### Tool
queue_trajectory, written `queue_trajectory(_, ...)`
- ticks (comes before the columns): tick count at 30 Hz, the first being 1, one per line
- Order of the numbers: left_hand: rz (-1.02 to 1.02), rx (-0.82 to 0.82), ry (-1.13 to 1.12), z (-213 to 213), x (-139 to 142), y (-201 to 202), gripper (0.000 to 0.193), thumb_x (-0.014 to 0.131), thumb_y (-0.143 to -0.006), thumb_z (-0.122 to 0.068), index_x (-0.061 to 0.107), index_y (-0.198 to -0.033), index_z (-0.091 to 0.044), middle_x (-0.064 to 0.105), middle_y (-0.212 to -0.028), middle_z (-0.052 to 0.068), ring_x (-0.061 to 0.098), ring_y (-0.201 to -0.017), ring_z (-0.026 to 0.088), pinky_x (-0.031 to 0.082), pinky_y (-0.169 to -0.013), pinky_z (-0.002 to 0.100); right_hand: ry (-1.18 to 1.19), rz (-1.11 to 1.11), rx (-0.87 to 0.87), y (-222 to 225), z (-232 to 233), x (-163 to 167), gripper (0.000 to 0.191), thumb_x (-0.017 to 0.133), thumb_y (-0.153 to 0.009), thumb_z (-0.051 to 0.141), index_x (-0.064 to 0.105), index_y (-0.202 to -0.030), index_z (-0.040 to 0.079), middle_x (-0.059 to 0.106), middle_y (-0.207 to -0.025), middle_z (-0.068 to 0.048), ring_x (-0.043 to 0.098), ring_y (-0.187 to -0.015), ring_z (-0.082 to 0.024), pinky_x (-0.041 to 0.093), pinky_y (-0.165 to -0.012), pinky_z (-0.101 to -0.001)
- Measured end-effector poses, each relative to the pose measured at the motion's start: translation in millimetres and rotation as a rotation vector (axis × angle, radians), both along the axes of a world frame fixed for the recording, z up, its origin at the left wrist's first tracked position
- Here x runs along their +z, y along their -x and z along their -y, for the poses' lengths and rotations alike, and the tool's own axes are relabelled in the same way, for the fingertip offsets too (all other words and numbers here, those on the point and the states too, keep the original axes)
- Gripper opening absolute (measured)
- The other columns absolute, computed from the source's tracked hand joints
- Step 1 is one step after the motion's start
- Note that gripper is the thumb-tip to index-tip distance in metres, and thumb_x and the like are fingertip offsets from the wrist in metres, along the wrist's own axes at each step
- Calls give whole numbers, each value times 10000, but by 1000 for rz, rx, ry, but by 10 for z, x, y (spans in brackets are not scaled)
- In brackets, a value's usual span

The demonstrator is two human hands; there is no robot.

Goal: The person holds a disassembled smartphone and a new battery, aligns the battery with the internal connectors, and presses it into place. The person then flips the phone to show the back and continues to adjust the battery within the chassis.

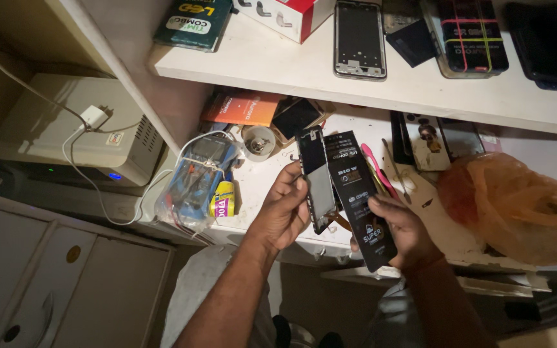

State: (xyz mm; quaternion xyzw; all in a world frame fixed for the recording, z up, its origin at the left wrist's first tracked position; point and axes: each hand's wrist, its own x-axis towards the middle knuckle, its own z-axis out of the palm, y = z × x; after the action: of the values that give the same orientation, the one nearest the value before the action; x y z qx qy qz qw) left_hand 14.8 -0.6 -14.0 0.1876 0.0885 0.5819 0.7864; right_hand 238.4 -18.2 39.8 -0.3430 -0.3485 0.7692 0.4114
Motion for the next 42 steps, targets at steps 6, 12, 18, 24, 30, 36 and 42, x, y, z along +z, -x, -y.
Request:
queue_trajectory(6,-15,-5,39,-13,-18,-6,338,646,-1026,-89,527,-1342,-95,662,-1279,118,661,-1197,203,579,-1042,387,-3,66,-16,-31,-2,11,424,585,-990,299,620,-1214,-59,713,-809,-125,737,-611,-182,632,-526,-307)
queue_trajectory(12,-22,6,71,-11,-7,-8,327,642,-1006,-91,527,-1312,-109,664,-1269,118,669,-1185,207,589,-1031,399,-17,7,27,-19,-11,21,405,567,-1000,279,605,-1233,-50,715,-828,-152,737,-613,-194,631,-538,-320)
queue_trajectory(18,-18,-14,53,-7,-17,-1,333,618,-1043,-89,517,-1361,-78,657,-1279,150,660,-1199,216,566,-1053,373,13,45,31,-31,1,5,446,530,-1001,301,591,-1264,-54,725,-941,-190,740,-713,-231,629,-637,-386)
queue_trajectory(24,-11,-5,42,-7,-36,-12,347,605,-1031,-81,504,-1362,-77,651,-1299,134,661,-1210,206,565,-1077,367,15,-2,19,-19,8,-32,476,535,-1017,282,568,-1311,-91,729,-1017,-212,745,-848,-272,618,-788,-422)
queue_trajectory(30,6,-34,24,-14,-56,-6,314,596,-1040,-113,508,-1341,-98,651,-1295,152,666,-1195,247,576,-1034,418,87,-26,33,-30,-24,-69,462,538,-992,267,557,-1325,-53,735,-1044,-224,749,-905,-273,616,-832,-417)
queue_trajectory(36,-21,-30,24,6,-51,-2,325,605,-1041,-110,509,-1352,-104,647,-1307,132,654,-1216,229,577,-1046,414,80,-12,33,-50,-51,-136,464,533,-1001,256,554,-1327,-73,736,-1063,-252,753,-922,-303,619,-841,-438)
queue_trajectory(42,-32,-29,32,3,-29,-20,342,614,-1037,-115,510,-1363,-102,641,-1320,124,646,-1238,225,562,-1077,415,63,11,20,-34,-40,-120,466,519,-1005,268,565,-1309,-83,742,-1042,-245,758,-926,-313,618,-852,-444)
